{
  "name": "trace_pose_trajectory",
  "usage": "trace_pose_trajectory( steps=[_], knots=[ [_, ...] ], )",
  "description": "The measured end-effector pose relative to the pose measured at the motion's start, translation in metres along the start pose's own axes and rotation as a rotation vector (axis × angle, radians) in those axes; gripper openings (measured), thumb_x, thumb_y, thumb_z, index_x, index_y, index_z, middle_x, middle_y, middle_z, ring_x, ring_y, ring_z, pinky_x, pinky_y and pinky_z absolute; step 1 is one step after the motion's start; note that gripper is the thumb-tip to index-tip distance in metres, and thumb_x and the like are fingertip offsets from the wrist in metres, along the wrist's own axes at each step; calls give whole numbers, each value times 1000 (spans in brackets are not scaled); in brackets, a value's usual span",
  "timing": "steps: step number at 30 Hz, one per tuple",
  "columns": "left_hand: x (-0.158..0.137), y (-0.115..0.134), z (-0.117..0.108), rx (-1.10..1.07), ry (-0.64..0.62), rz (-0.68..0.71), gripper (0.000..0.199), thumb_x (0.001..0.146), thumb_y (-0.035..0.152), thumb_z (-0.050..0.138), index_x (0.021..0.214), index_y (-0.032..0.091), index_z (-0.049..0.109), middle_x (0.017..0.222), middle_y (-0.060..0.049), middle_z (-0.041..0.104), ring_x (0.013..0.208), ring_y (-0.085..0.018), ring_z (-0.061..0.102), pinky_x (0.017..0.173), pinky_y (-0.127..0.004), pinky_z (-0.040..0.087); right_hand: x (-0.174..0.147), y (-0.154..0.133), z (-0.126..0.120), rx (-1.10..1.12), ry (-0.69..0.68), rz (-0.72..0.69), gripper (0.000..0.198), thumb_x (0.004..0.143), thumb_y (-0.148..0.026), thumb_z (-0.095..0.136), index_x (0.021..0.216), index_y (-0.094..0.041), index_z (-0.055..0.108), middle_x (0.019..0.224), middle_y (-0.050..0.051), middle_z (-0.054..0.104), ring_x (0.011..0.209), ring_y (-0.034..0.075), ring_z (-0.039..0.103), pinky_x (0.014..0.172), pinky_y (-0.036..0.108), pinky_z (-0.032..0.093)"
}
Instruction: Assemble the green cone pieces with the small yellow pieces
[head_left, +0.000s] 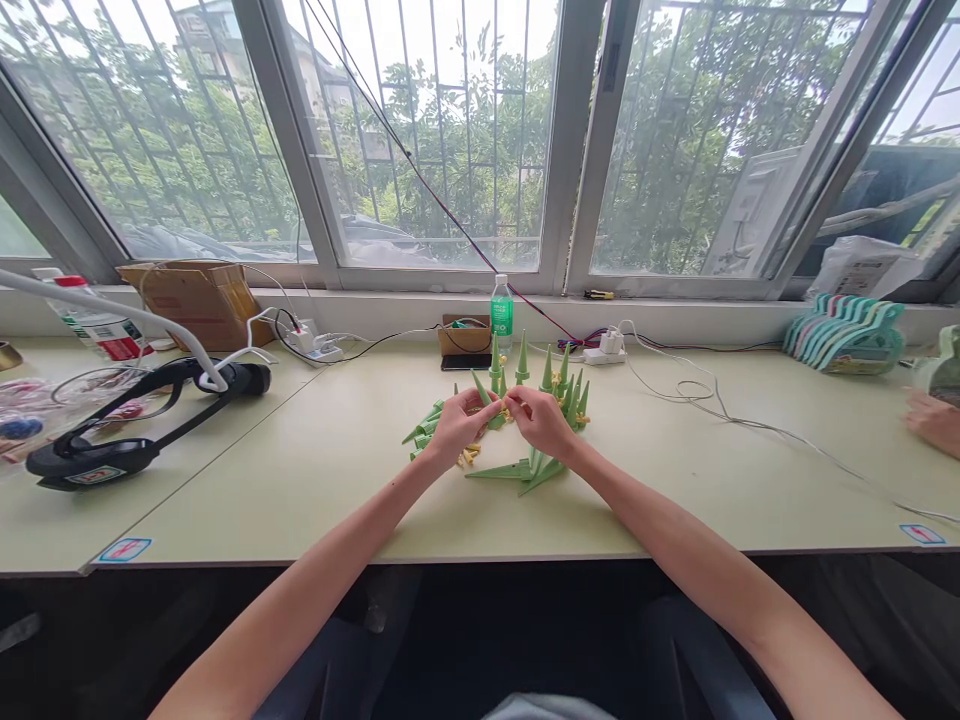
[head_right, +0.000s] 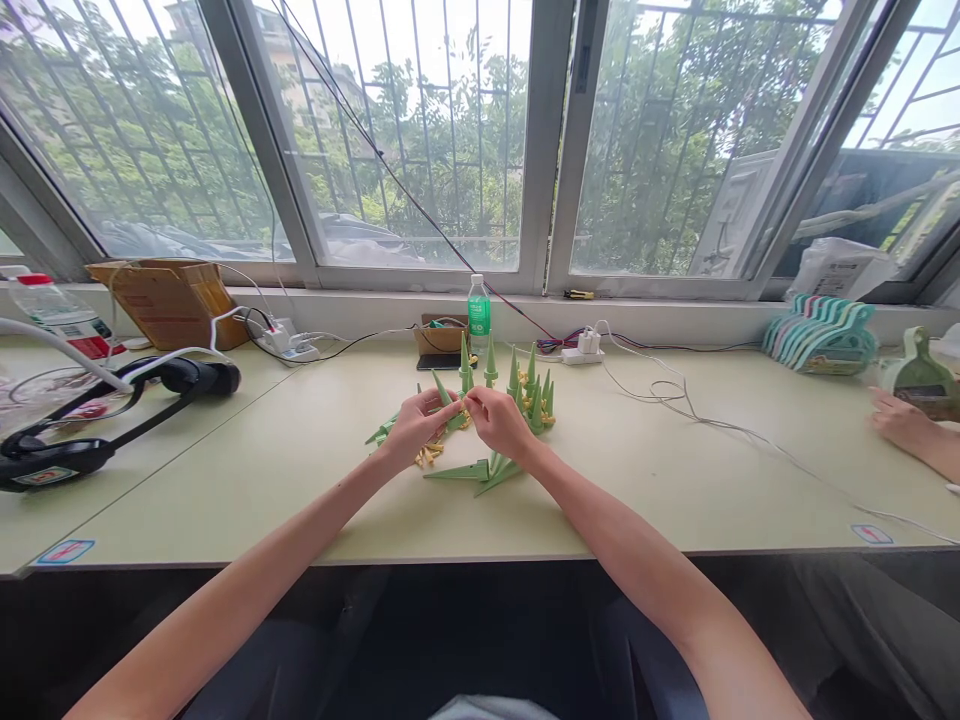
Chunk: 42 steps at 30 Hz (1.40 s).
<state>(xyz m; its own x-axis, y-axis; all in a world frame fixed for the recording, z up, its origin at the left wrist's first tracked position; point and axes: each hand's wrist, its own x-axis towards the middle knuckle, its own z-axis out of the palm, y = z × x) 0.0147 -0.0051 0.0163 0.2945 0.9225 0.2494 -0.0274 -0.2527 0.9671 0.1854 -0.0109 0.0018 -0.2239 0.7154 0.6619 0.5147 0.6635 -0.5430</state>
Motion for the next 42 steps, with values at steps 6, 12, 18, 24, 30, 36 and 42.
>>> trace_pose_trajectory(
  steps=[6, 12, 18, 24, 30, 36, 42],
  knots=[
    [3, -5, -2, 10, -20, -28, 42, 70, 51, 73, 84, 14, 60, 57, 3, 45, 42, -3, 33, 37, -17, 22, -1, -1, 1, -11, -7, -3, 26, 95, -33, 42, 84, -18, 60, 69, 0, 56, 58, 11, 47, 59, 23, 40],
    [3, -3, -1, 15, -3, -39, 42, 69, 53, 74, 81, 15, 60, 53, 5, 41, 40, -3, 31, 37, -17, 21, -1, -3, 1, -18, -7, -11, 27, 95, -36, 43, 84, -18, 60, 69, 1, 56, 56, 11, 44, 58, 23, 40],
    [4, -3, 0, 24, 29, -27, 41, 70, 52, 73, 81, 15, 61, 58, 4, 46, 40, -2, 29, 38, -18, 20, -1, -4, 1, 17, -6, -7, 25, 94, -37, 45, 88, -18, 61, 75, 1, 60, 53, 10, 45, 56, 23, 39],
    [3, 0, 1, -9, 25, -60, 41, 70, 53, 72, 80, 15, 58, 55, 6, 42, 39, -2, 29, 37, -18, 22, -2, -7, 0, 61, -38, 21, 23, 94, -39, 47, 97, -19, 59, 79, 1, 61, 48, 8, 44, 52, 22, 37],
    [3, -1, 1, -31, 22, -63, 43, 69, 53, 73, 79, 15, 58, 58, 4, 46, 41, -3, 34, 37, -18, 25, -1, -7, -1, 107, -50, 26, 22, 93, -38, 48, 95, -18, 57, 81, 1, 61, 48, 6, 43, 51, 21, 36],
    [4, -3, 0, -52, 19, -76, 43, 70, 53, 72, 81, 15, 57, 56, 5, 43, 41, -3, 33, 37, -17, 26, 0, -7, -2, 165, -74, 48, 22, 92, -39, 48, 94, -18, 57, 83, 2, 60, 50, 7, 44, 50, 22, 38],
    [2, -1, 0, -43, 17, -68, 43, 70, 53, 73, 81, 14, 56, 57, 5, 43, 41, -3, 32, 37, -16, 26, 0, -5, -1, 186, -82, 71, 23, 92, -40, 48, 92, -18, 56, 81, 1, 60, 50, 8, 45, 49, 22, 37]
  ],
)
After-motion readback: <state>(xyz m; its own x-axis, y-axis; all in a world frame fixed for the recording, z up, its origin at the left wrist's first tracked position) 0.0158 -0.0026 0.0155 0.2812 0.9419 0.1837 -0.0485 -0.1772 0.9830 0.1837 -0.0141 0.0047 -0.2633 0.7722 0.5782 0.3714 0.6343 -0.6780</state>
